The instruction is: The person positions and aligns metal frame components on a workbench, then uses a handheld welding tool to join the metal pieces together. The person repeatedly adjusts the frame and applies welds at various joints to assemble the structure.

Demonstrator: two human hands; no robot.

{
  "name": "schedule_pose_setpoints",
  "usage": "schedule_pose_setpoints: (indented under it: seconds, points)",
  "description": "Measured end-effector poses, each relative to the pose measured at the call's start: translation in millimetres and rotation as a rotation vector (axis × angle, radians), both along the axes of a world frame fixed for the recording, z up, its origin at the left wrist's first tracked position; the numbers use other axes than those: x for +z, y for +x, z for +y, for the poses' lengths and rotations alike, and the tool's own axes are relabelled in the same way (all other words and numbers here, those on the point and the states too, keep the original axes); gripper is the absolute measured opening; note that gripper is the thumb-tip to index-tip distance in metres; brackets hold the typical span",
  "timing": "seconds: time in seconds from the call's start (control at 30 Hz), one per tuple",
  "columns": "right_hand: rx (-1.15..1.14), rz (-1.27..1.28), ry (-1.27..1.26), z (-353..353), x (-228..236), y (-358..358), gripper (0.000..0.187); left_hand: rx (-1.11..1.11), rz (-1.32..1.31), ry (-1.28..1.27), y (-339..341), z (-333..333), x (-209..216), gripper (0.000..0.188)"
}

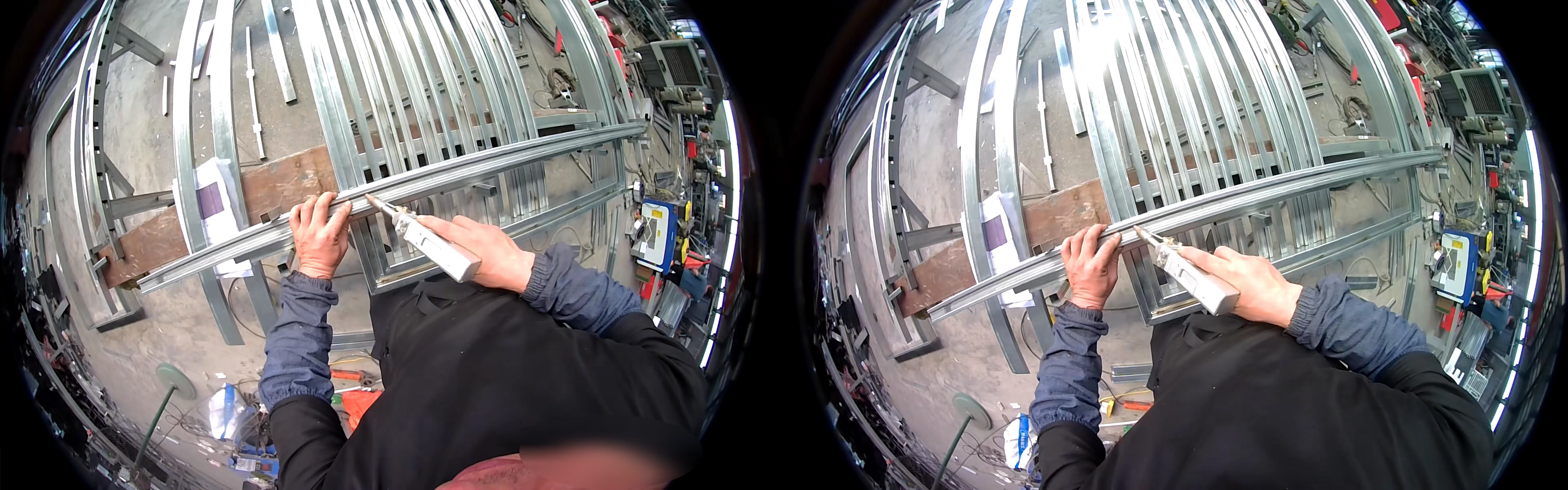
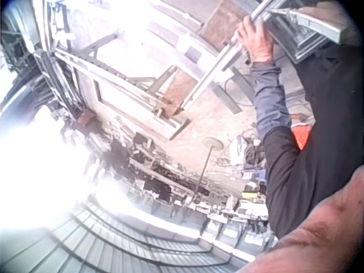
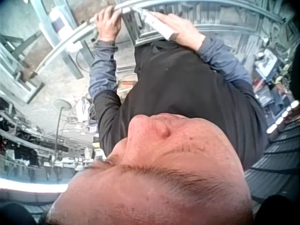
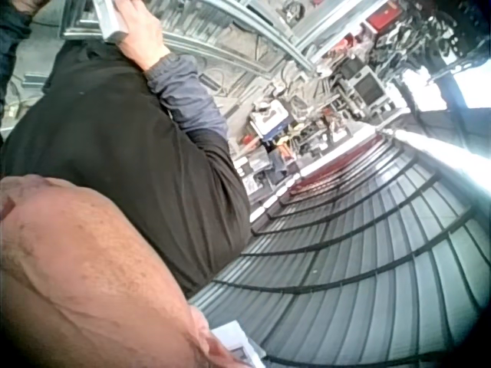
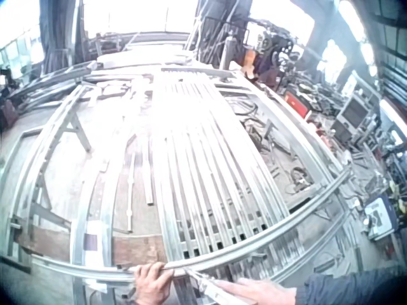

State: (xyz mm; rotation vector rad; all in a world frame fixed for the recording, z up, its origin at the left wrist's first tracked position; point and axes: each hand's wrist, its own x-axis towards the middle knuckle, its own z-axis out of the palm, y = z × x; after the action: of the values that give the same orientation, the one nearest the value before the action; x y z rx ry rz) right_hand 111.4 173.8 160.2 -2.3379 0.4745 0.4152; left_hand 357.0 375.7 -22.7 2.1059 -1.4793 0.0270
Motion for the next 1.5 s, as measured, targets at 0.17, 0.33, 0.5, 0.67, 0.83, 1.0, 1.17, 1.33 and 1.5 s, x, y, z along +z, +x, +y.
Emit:
schedule_pose_setpoints:
  seconds: [0.17, 0.33, 0.5, 0.67, 0.83, 1.0, 1.17, 1.33, 1.5]
  points:
    - [0.012, 0.077, -0.040, 8, 3, 1, 0.080, 0.002, 0.013, -0.010, -1, 0, -4, 0.035]
    - [0.021, 0.094, -0.051, 12, 5, -1, 0.080, 0.004, 0.018, -0.019, -2, 0, -3, 0.037]
    - [0.016, 0.102, -0.045, 12, 7, 0, 0.081, 0.010, 0.017, -0.033, -2, 0, -4, 0.037]
    - [0.016, 0.114, -0.038, 13, 5, -1, 0.081, 0.009, -0.002, -0.033, -2, -1, -4, 0.036]
    - [0.015, 0.125, -0.034, 12, 8, 1, 0.079, 0.003, 0.020, -0.031, -1, 0, -4, 0.038]
    - [0.011, 0.127, -0.035, 13, 8, 0, 0.076, 0.025, 0.149, -0.087, -1, 2, -12, 0.059]
    - [0.015, 0.126, -0.028, 11, 9, 0, 0.075, 0.054, 0.113, -0.090, -2, 1, -16, 0.067]
    - [0.021, 0.139, -0.034, 12, 10, -1, 0.076, 0.042, 0.127, -0.074, -1, 2, -13, 0.068]
    - [0.021, 0.149, -0.049, 13, 8, -2, 0.076, 0.044, 0.143, -0.071, -2, 1, -12, 0.068]
